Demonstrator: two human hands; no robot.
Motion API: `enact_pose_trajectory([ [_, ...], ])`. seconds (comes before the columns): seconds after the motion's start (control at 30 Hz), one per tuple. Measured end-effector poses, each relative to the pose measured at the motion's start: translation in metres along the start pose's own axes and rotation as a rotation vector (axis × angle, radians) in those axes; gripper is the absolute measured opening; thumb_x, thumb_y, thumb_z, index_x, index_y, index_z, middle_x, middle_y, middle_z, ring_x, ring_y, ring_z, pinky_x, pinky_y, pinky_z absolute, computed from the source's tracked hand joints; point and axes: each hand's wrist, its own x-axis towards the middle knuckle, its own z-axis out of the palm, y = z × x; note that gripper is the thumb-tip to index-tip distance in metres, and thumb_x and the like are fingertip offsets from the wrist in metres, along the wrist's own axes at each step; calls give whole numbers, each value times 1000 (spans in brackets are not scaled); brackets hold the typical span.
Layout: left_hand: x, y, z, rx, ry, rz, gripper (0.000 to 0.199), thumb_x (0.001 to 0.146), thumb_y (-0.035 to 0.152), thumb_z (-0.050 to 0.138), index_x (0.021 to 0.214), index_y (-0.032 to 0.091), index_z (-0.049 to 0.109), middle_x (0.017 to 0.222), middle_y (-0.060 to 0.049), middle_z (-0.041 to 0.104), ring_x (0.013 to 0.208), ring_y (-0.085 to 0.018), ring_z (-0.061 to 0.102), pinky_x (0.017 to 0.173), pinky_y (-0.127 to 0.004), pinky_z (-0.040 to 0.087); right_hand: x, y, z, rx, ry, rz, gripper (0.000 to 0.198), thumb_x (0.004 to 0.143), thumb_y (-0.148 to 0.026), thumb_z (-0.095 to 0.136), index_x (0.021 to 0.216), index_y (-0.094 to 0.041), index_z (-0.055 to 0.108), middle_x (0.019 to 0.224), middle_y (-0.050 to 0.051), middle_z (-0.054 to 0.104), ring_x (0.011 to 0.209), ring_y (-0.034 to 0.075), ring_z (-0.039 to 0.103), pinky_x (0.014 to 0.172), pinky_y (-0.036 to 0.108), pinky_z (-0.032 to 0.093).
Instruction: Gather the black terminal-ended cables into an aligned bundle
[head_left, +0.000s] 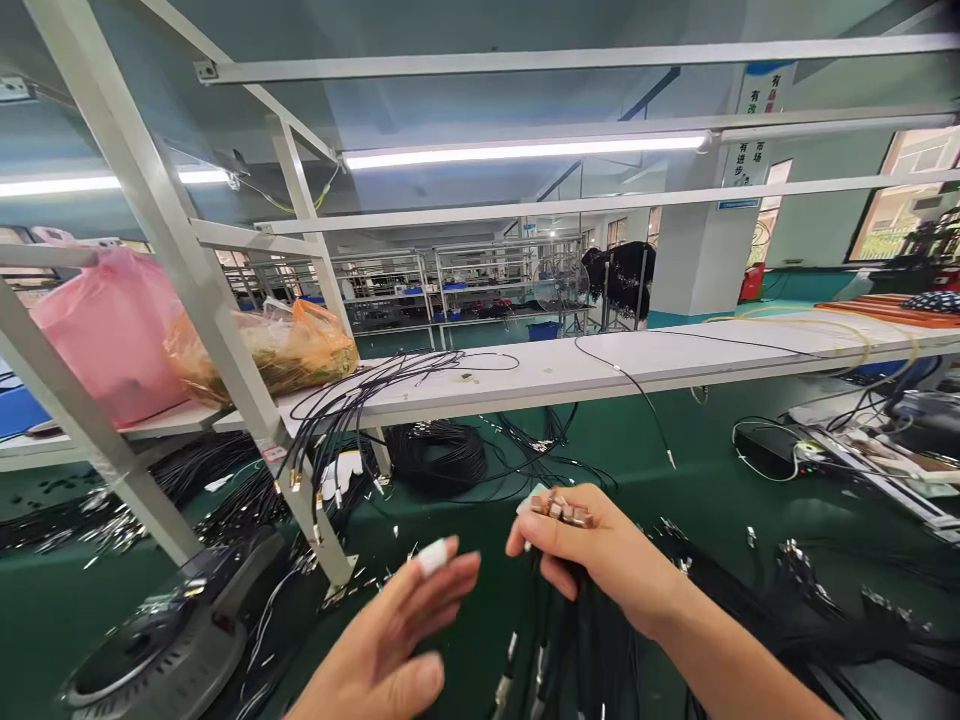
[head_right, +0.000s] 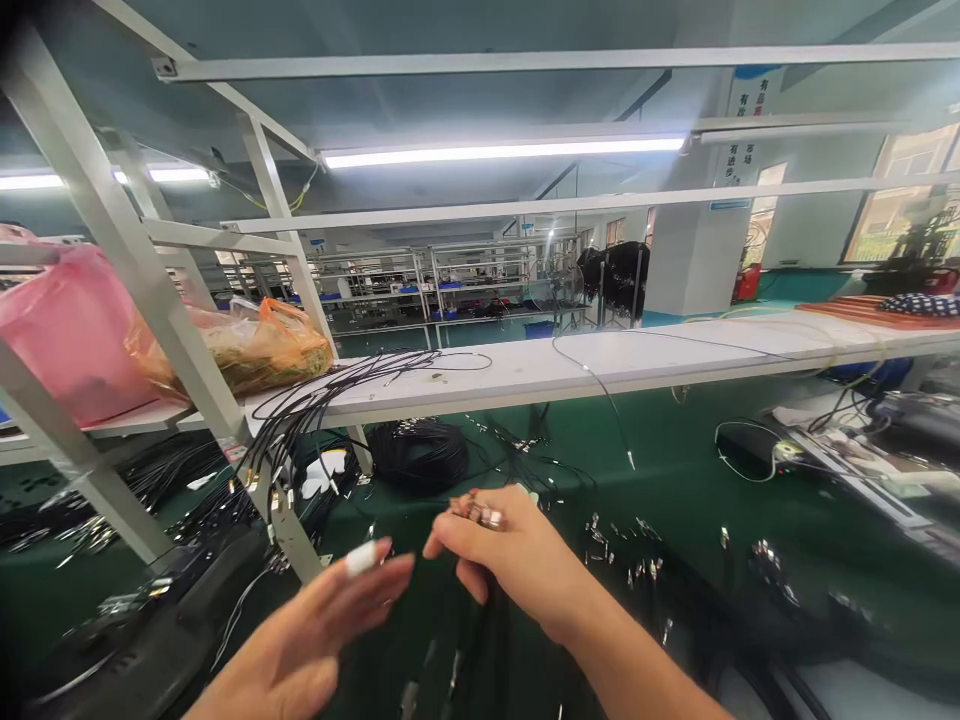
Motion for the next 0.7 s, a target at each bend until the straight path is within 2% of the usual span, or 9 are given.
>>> enact_pose_trajectory([
  [0.07, 20, 23, 12, -129, -206, 30, 74, 55, 60, 83, 119, 27, 64, 127, -8, 64, 121, -30, 54, 105, -41, 39, 7, -19, 16, -57, -73, -80, 26, 89, -32, 57, 69, -16, 64, 43, -7, 45, 46, 9, 39, 53, 25, 30],
  [0.2, 45, 60, 40, -285, -363, -98, 33, 60, 38, 88, 71, 13, 70, 67, -4, 65, 67, -18, 62, 66, -28, 49, 16, -49, 42, -189, -13, -138, 23, 83, -33, 64, 66, -18, 63, 45, -8, 46, 43, 8, 41, 45, 22, 32],
  [0.27, 50, 70, 41, -332, -343, -94, 39, 66, 42, 83, 54, 14, 59, 50, 2, 50, 50, -10, 48, 52, -24, 41, 19, -59, 41, -197, 58, -232, 14, 82, -34, 68, 81, -20, 70, 51, -8, 52, 48, 9, 47, 49, 22, 38],
  [0.37, 51, 81, 24, -338, -228, -40, 33, 83, 41, 69, 65, 14, 60, 51, 8, 34, 46, -5, 30, 46, -18, 29, 18, -61, 20, -159, 247, -486, 33, 80, -32, 72, 113, -29, 67, 83, -3, 64, 75, 14, 60, 69, 26, 48],
  [0.47, 44, 94, 7, -304, -105, 3, 27, 93, 35, 56, 82, 13, 67, 51, 5, 43, 48, -6, 39, 49, -16, 35, 12, -44, 6, -130, 432, -521, 45, 82, -36, 71, 125, -33, 58, 111, 2, 62, 103, 19, 57, 88, 33, 45],
  [0.53, 38, 102, 6, -322, -130, 43, 32, 96, 34, 50, 83, 13, 71, 63, -3, 64, 62, -10, 58, 58, -18, 47, 7, -22, 14, -25, 270, -363, 52, 80, -43, 72, 129, -33, 56, 124, 4, 58, 111, 22, 54, 92, 36, 42],
  [0.6, 34, 106, 10, -388, -205, 83, 33, 97, 33, 48, 88, 14, 74, 89, -8, 75, 83, -15, 68, 72, -21, 53, 0, 8, 36, 184, -109, -207, 69, 72, -51, 78, 134, -34, 52, 132, 5, 54, 111, 23, 54, 91, 35, 42],
  [0.67, 33, 103, 14, -440, -202, 97, 30, 97, 31, 50, 93, 16, 75, 100, -7, 77, 91, -16, 71, 82, -22, 55, -7, 41, 61, 379, -424, -76, 81, 60, -59, 82, 130, -28, 56, 108, 5, 64, 93, 21, 59, 80, 32, 44],
  [0.7, 34, 99, 16, -439, -171, 87, 27, 96, 31, 52, 95, 16, 75, 100, -7, 78, 92, -16, 71, 86, -24, 55, -10, 59, 71, 406, -482, 7, 74, 60, -62, 81, 122, -25, 63, 92, 3, 64, 79, 17, 58, 71, 28, 43],
])
